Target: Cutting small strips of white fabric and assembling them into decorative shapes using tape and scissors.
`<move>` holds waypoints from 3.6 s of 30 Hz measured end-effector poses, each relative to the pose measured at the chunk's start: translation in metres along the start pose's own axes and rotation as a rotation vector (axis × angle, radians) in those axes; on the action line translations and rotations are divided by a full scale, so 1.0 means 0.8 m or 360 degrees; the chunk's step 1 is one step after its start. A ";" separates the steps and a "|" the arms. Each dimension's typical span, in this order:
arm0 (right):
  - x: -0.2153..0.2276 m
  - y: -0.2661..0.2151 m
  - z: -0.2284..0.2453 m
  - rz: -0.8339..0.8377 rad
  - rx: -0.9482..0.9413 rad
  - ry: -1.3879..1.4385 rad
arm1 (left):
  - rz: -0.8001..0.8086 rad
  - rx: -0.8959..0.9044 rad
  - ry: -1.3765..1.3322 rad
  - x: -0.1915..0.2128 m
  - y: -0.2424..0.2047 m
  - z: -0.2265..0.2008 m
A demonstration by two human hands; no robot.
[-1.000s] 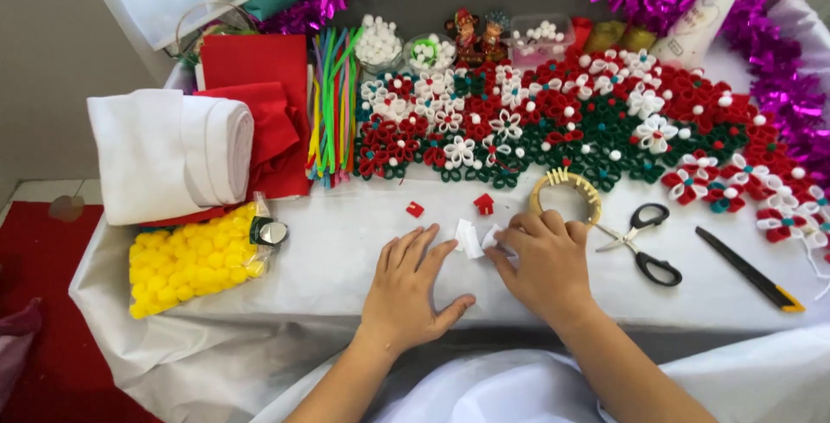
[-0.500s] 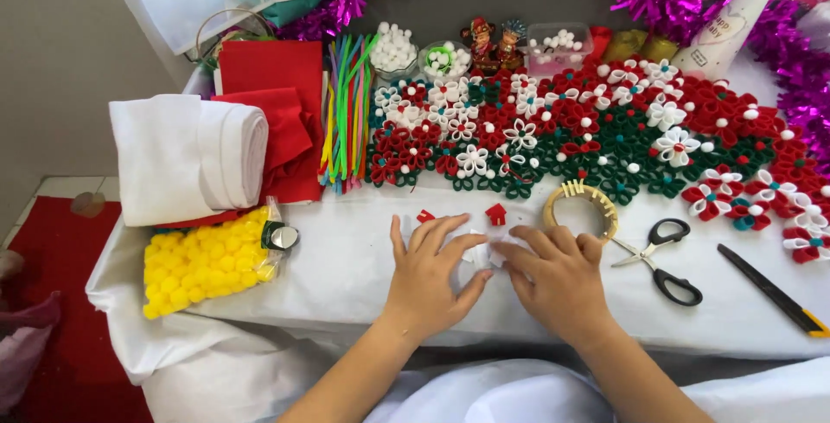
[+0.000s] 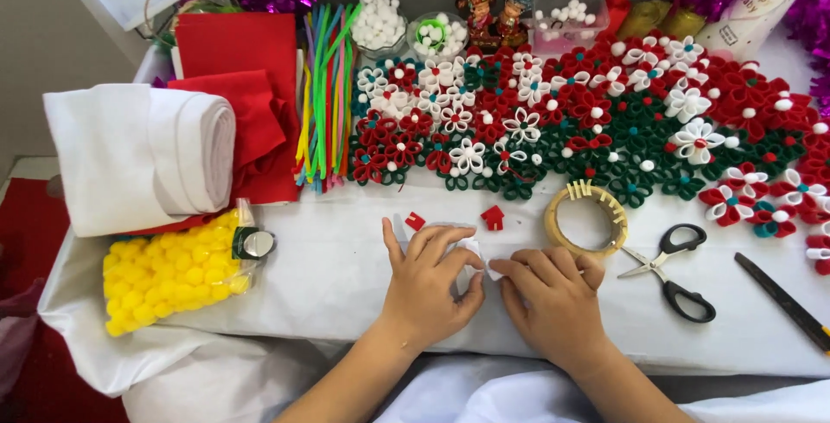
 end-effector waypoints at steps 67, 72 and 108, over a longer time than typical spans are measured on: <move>0.007 -0.011 -0.027 -0.0045 -0.0487 0.0800 | -0.0178 -0.0253 -0.0342 0.012 0.000 -0.005; 0.013 -0.001 -0.004 0.0105 -0.0174 0.0818 | -0.0204 -0.0169 -0.0397 0.005 -0.011 0.006; 0.018 -0.005 -0.001 0.0006 -0.0152 0.0776 | -0.0171 -0.0005 -0.0715 0.011 -0.001 0.006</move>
Point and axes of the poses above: each hand's wrist, its own y-axis towards the middle knuckle, its own x-axis out of the back of the hand, z = x × y, the point moved 6 cm from there along y, towards the middle knuckle, and after that the axes turned 15 degrees about -x, right-handed, at the moved point
